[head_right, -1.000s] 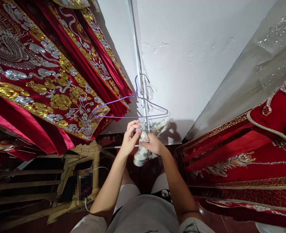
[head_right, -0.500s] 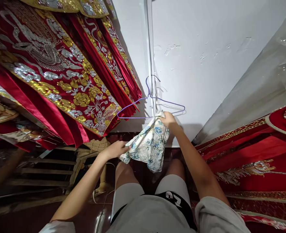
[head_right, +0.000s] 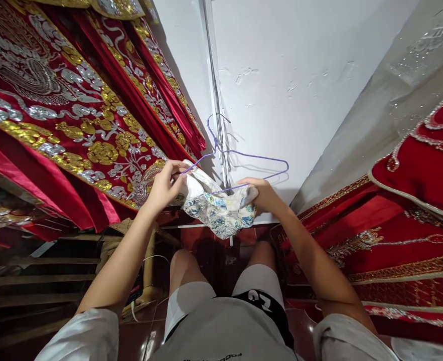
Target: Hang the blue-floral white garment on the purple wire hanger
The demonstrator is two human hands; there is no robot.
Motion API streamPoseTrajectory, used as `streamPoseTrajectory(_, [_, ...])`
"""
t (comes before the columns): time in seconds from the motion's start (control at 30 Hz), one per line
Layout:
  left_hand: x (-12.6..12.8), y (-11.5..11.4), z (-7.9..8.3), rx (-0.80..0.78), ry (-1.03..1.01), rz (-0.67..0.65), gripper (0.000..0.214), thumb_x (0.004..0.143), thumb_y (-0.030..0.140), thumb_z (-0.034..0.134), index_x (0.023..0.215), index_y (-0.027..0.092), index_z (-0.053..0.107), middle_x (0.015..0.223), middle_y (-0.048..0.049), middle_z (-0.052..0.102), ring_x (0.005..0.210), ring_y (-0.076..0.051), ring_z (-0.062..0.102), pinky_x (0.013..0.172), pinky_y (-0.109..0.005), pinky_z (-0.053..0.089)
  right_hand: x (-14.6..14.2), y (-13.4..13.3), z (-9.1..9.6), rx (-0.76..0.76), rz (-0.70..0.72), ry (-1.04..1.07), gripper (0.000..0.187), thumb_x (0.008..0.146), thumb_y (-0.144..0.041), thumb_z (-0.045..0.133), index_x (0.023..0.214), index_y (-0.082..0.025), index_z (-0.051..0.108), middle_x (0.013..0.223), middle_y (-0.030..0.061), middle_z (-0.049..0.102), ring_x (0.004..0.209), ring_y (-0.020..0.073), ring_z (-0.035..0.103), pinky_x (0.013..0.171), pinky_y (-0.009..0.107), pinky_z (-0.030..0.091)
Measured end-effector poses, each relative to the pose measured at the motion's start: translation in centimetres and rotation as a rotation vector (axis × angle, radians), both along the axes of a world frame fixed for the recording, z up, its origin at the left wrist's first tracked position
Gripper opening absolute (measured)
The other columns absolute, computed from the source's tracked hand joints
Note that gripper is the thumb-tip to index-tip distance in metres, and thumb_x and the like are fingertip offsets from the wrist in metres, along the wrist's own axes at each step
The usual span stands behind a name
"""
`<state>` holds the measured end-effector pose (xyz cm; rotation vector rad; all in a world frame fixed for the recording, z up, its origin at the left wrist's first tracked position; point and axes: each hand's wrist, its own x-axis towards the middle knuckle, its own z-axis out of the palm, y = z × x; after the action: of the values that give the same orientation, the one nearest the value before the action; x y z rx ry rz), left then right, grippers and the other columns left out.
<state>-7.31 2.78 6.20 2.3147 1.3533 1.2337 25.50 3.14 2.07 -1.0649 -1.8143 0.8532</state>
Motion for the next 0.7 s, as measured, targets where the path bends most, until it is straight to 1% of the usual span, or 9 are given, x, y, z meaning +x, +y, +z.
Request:
streamPoseTrajectory(0.07, [-0.2,0.6,0.5,-0.035,0.05,-0.036,0.027,0.093,0.022,0.05,0.117,0.019,0.064,0.114,-0.0079,0.073,0.103,-0.022,0.068,0.093,-0.034,0.051,1.3,0.5,0.4,0.003,-0.183,0.137,0.065,0.067,-0.024,0.072,0.131,-0.018,0.067,0.084,0.005,0.075,0.078,0.0247,0.071,0.068,0.033,0.055])
streamPoseTrajectory(0.1, [-0.4,0.8,0.7,-0.053,0.079,-0.043,0.028,0.093,0.022,0.049,0.116,0.019,0.065,0.114,-0.0079,0.074,0.104,-0.023,0.068,0.094,-0.035,0.051,2.1,1.0,0.6,-0.005,-0.278,0.207,0.074,0.066,-0.028,0.077,0.138,-0.017,0.061,0.083,0.0055,0.074,0.075,0.0247,0.07,0.065,0.033,0.055])
streamPoseTrajectory(0.17, [-0.8,1.1,1.0,-0.062,0.108,-0.034,0.027,0.093,0.023,0.049,0.113,0.018,0.067,0.112,-0.0081,0.074,0.105,-0.025,0.069,0.096,-0.037,0.051,3.6,2.1,1.1,-0.061,-0.375,0.28,0.079,0.061,-0.036,0.085,0.133,-0.014,0.063,0.082,0.0072,0.074,0.072,0.0252,0.07,0.061,0.033,0.054])
streamPoseTrajectory(0.27, [-1.4,1.7,1.0,-0.003,0.136,0.034,0.026,0.093,0.023,0.048,0.11,0.018,0.067,0.111,-0.0095,0.072,0.106,-0.026,0.067,0.097,-0.04,0.051,5.5,2.8,2.3,-0.219,-0.257,0.201,0.06,0.05,-0.046,0.094,0.096,-0.013,0.076,0.08,0.0084,0.075,0.072,0.0256,0.069,0.061,0.032,0.053])
streamPoseTrajectory(0.37, [-1.7,2.5,0.9,0.064,0.11,0.15,0.025,0.096,0.026,0.046,0.106,0.017,0.066,0.11,-0.0121,0.069,0.106,-0.027,0.064,0.098,-0.042,0.05,6.7,1.9,3.5,-0.447,-0.048,0.076,0.049,0.05,-0.052,0.094,0.074,-0.014,0.074,0.076,0.0075,0.075,0.067,0.0231,0.068,0.057,0.03,0.052])
streamPoseTrajectory(0.43, [-1.4,3.1,1.1,0.053,0.087,0.164,0.025,0.097,0.03,0.046,0.105,0.017,0.066,0.107,-0.0116,0.069,0.103,-0.026,0.064,0.096,-0.042,0.05,6.8,1.0,3.9,-0.571,0.043,0.08,0.049,0.053,-0.056,0.093,0.072,-0.015,0.073,0.071,0.0071,0.074,0.064,0.0226,0.067,0.056,0.03,0.053])
streamPoseTrajectory(0.5, [-0.4,3.7,1.4,0.024,0.085,0.105,0.025,0.099,0.032,0.047,0.107,0.018,0.066,0.106,-0.0096,0.071,0.1,-0.024,0.065,0.094,-0.04,0.05,6.0,0.3,4.0,-0.61,0.05,0.195,0.051,0.053,-0.058,0.092,0.075,-0.017,0.072,0.071,0.0069,0.073,0.067,0.0244,0.069,0.059,0.032,0.055])
streamPoseTrajectory(0.6, [1.9,4.7,2.2,0.017,0.102,-0.019,0.026,0.1,0.033,0.048,0.113,0.02,0.067,0.111,-0.0081,0.072,0.104,-0.024,0.065,0.096,-0.039,0.049,3.6,0.0,4.0,-0.596,-0.063,0.391,0.052,0.057,-0.059,0.09,0.083,-0.02,0.07,0.073,0.0053,0.073,0.07,0.0253,0.07,0.061,0.033,0.055])
streamPoseTrajectory(0.7, [3.7,5.9,3.1,0.037,0.123,-0.057,0.024,0.101,0.033,0.047,0.106,0.02,0.067,0.104,-0.0084,0.072,0.099,-0.024,0.065,0.093,-0.038,0.049,1.4,0.8,4.6,-0.5,-0.122,0.405,0.048,0.065,-0.061,0.084,0.084,-0.02,0.066,0.071,0.0034,0.069,0.065,0.0223,0.067,0.059,0.033,0.053])
